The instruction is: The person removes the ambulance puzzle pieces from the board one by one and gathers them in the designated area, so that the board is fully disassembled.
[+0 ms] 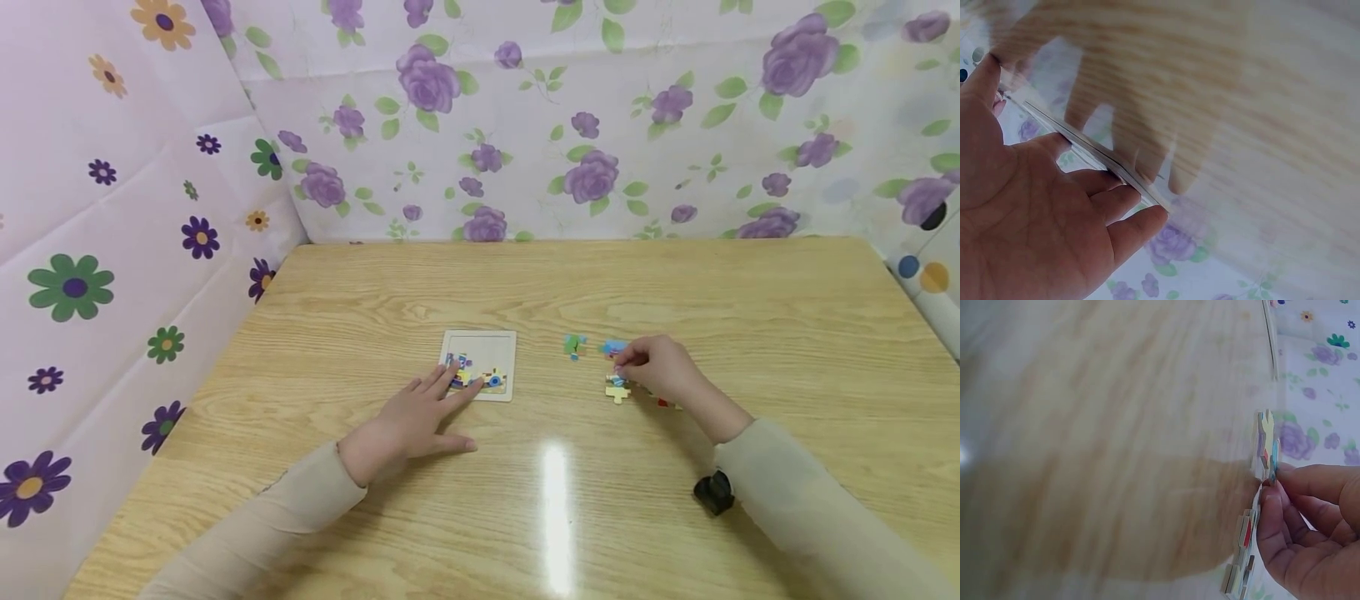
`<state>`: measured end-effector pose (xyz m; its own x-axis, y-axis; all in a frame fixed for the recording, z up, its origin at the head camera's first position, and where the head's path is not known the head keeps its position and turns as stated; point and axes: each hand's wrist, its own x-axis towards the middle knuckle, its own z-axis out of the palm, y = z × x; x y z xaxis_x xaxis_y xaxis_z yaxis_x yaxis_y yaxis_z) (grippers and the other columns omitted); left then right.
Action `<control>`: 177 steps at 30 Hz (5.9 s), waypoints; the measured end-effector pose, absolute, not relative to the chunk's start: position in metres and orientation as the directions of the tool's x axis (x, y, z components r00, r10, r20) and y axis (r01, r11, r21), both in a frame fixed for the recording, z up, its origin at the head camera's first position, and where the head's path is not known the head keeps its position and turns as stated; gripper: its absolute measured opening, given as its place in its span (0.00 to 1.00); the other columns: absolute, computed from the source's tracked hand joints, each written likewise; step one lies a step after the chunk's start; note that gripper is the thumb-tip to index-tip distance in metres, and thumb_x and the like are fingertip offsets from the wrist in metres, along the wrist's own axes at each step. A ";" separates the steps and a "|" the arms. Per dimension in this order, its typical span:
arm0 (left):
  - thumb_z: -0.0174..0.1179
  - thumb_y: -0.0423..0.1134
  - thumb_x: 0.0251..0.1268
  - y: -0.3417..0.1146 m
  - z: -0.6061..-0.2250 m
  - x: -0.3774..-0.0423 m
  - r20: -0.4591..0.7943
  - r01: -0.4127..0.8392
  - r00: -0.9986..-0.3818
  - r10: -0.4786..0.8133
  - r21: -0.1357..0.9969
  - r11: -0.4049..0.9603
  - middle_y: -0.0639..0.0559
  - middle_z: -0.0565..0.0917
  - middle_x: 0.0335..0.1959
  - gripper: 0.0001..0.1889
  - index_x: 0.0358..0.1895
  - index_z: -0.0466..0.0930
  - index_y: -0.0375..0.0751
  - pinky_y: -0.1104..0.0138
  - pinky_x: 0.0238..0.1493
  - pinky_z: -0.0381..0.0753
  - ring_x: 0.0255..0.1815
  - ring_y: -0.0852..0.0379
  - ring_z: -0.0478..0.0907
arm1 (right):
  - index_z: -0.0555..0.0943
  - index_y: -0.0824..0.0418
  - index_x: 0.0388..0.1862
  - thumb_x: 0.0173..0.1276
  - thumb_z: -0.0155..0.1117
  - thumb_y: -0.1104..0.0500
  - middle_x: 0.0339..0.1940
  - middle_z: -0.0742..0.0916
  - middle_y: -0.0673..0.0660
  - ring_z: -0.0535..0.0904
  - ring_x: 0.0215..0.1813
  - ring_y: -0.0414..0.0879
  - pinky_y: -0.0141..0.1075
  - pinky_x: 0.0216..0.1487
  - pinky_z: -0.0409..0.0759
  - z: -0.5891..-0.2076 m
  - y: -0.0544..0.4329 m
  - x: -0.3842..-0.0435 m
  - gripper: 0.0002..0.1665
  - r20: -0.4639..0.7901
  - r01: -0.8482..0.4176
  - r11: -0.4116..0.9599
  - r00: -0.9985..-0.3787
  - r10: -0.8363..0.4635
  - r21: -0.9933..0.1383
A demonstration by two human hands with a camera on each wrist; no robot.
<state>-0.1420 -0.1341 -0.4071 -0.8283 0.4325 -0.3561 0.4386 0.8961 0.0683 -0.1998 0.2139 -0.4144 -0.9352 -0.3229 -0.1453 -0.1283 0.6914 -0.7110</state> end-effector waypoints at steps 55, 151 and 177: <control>0.50 0.69 0.60 -0.138 -0.404 -0.136 -0.352 0.414 -0.826 0.440 0.151 0.898 0.44 0.37 0.78 0.46 0.77 0.42 0.57 0.45 0.73 0.50 0.78 0.43 0.37 | 0.83 0.67 0.38 0.63 0.64 0.65 0.35 0.86 0.58 0.81 0.39 0.49 0.41 0.41 0.80 -0.387 0.152 -0.198 0.07 0.010 -0.286 0.655 -0.920 -0.391 -0.700; 0.54 0.68 0.58 -0.131 -0.399 -0.121 -0.402 0.497 -0.748 0.528 0.189 0.847 0.50 0.42 0.79 0.52 0.77 0.42 0.43 0.48 0.73 0.54 0.78 0.50 0.40 | 0.82 0.67 0.41 0.64 0.60 0.67 0.38 0.84 0.59 0.77 0.33 0.44 0.30 0.31 0.76 -0.409 0.024 -0.239 0.08 -0.153 -0.063 0.512 -0.917 -0.368 -0.857; 0.55 0.68 0.57 -0.131 -0.398 -0.120 -0.391 0.495 -0.759 0.521 0.176 0.851 0.49 0.44 0.78 0.52 0.77 0.44 0.42 0.47 0.72 0.54 0.78 0.50 0.42 | 0.80 0.71 0.42 0.65 0.59 0.67 0.34 0.85 0.62 0.81 0.33 0.47 0.41 0.36 0.83 -0.380 0.082 -0.229 0.09 -0.073 -0.157 0.489 -0.906 -0.418 -0.858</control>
<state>-0.1203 -0.1312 -0.3977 -0.7585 0.5214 -0.3909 0.4946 0.8512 0.1756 -0.2291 0.0818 -0.3799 -0.9055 -0.4180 -0.0731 -0.1566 0.4894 -0.8579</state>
